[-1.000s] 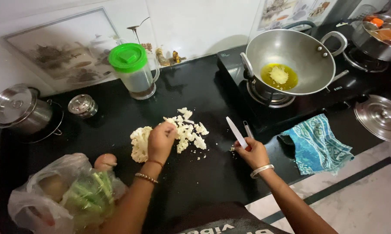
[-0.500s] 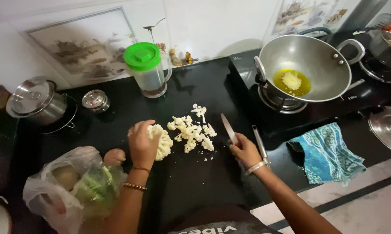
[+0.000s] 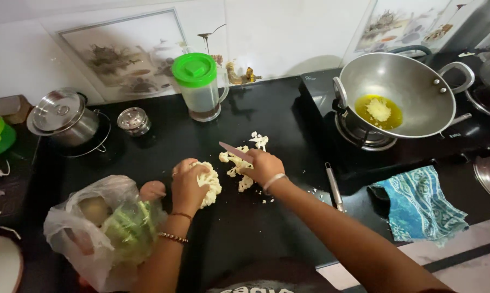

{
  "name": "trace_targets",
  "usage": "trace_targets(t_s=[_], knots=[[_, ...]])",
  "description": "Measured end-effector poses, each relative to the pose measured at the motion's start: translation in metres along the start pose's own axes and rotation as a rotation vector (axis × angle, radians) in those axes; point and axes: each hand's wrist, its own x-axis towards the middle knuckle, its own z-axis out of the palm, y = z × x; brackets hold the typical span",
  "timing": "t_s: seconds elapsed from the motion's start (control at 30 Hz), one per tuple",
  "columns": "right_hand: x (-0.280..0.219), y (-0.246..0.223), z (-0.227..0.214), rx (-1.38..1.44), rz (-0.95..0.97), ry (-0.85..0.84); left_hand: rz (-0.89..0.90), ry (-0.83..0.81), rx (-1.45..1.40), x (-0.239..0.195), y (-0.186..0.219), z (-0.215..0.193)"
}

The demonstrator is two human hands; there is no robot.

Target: The recorder is cutting a head of cauliflower into smaller florets using a kitchen knife on a kitchen counter.

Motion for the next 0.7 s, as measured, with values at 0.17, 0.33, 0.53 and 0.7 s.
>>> trace_targets(t_s=[0.17,0.33,0.53,0.7], knots=[[0.049,0.036,0.032,-0.083,-0.108,0.079,0.005,-0.005,-0.027,-0.008,-0.005,-0.005],[0.069,0.066,0.020,0.571,0.079,-0.054,0.000,-0.036,-0.097,-0.007,-0.008,-0.012],[0.059,0.082,0.021,0.797,0.136,-0.044,0.015,-0.093,-0.160,0.003,-0.016,0.005],[0.038,0.068,0.016,0.763,0.143,0.080,0.005,-0.102,-0.346,0.001,-0.017,0.012]])
